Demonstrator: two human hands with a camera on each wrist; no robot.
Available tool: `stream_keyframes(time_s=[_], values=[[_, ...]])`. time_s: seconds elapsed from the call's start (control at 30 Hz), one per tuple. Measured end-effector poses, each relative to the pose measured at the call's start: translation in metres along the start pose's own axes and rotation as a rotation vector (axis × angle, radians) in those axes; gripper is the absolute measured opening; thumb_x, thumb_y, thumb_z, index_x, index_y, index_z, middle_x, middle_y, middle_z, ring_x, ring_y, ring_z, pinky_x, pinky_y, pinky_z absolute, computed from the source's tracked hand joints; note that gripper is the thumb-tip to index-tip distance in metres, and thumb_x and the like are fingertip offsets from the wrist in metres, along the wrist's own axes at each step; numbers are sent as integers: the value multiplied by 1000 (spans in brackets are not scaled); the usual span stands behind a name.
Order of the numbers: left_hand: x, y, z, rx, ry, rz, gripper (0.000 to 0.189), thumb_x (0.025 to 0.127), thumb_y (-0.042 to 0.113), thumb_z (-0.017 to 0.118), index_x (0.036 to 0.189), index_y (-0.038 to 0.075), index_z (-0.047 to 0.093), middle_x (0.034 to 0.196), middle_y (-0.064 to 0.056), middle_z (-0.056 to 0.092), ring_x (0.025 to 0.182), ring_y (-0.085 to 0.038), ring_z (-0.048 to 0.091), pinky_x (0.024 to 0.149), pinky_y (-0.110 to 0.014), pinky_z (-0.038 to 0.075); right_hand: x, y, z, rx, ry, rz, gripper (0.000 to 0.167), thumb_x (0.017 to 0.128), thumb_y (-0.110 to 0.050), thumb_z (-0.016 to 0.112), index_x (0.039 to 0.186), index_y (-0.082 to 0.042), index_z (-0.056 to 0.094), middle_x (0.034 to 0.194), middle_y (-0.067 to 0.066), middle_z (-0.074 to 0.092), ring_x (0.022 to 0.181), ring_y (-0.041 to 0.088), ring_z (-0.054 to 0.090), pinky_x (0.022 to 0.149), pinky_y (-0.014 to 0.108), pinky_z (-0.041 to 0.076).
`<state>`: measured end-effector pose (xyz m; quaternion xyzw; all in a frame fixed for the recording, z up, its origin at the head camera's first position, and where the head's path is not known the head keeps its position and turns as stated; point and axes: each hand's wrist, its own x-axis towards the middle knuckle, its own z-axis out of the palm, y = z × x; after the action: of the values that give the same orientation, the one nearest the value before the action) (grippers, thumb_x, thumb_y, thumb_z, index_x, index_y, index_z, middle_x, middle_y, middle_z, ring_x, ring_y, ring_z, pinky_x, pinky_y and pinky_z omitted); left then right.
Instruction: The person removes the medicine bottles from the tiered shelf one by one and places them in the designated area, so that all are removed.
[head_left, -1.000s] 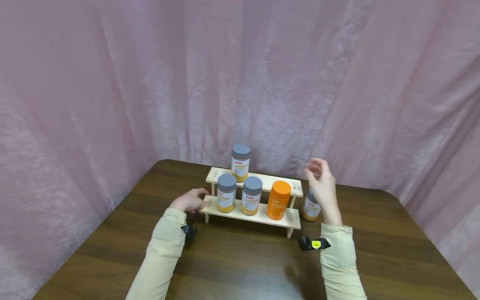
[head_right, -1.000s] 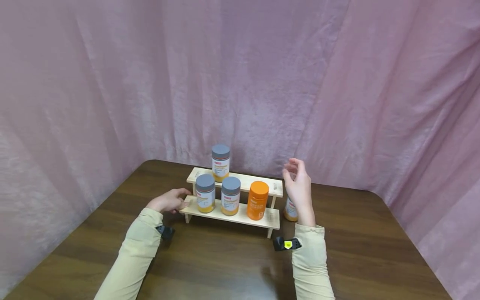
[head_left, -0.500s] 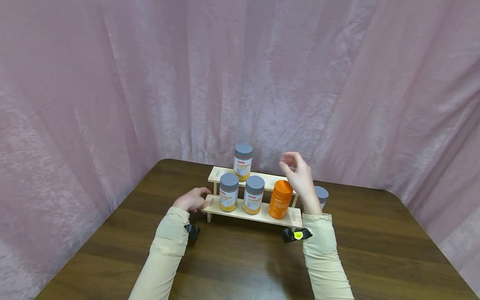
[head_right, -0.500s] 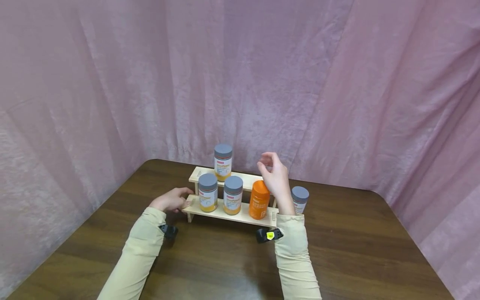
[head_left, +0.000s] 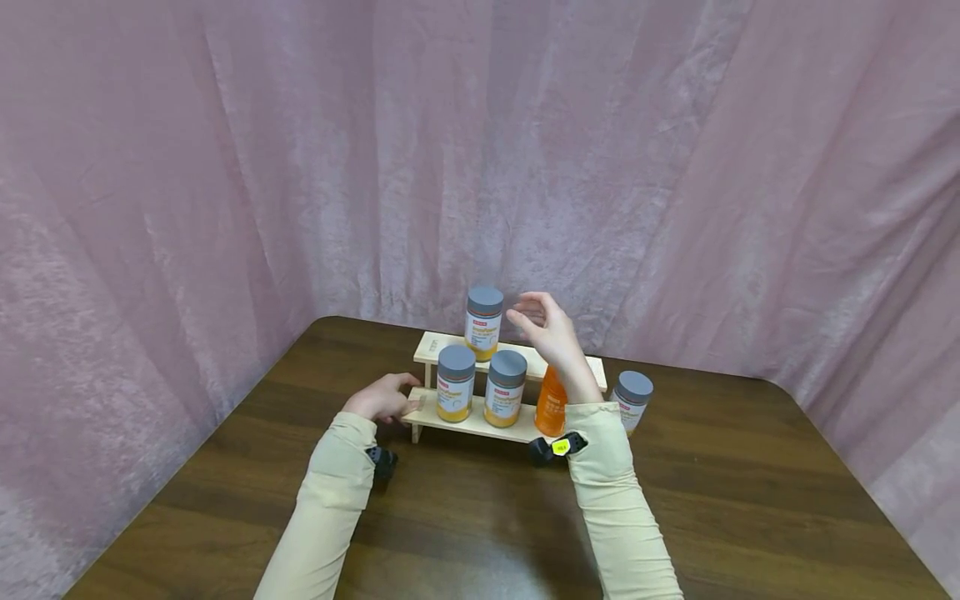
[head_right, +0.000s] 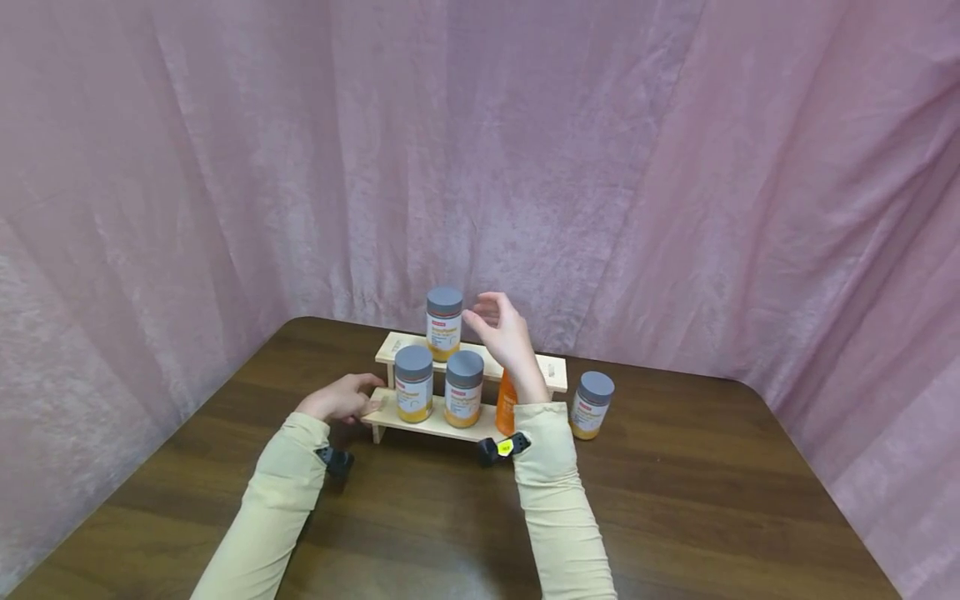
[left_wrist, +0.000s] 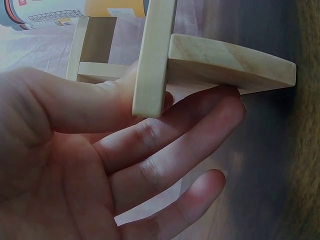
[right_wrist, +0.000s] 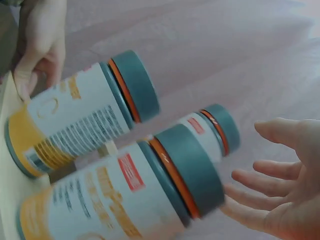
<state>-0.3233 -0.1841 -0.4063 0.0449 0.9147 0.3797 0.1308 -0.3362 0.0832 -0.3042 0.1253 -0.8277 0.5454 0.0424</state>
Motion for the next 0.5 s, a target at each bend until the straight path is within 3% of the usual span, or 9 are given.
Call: stream_keyframes(time_s=[0.3, 0.5], values=[[5, -3, 4, -24, -8, 8, 44, 91, 11, 59, 133, 1, 50, 83, -15, 71, 60, -13, 67, 48, -21, 42, 16, 4, 16, -33, -94, 94, 70, 93, -41, 61, 149, -10, 31, 150, 15, 42, 140, 32, 40, 114, 48, 34], [6, 0, 5, -29, -16, 1, 44, 92, 12, 59, 134, 2, 50, 87, -16, 71, 62, -13, 68, 49, -21, 42, 23, 7, 21, -28, -120, 113, 73, 92, -38, 64, 149, -8, 29, 149, 18, 42, 140, 32, 40, 112, 47, 37]])
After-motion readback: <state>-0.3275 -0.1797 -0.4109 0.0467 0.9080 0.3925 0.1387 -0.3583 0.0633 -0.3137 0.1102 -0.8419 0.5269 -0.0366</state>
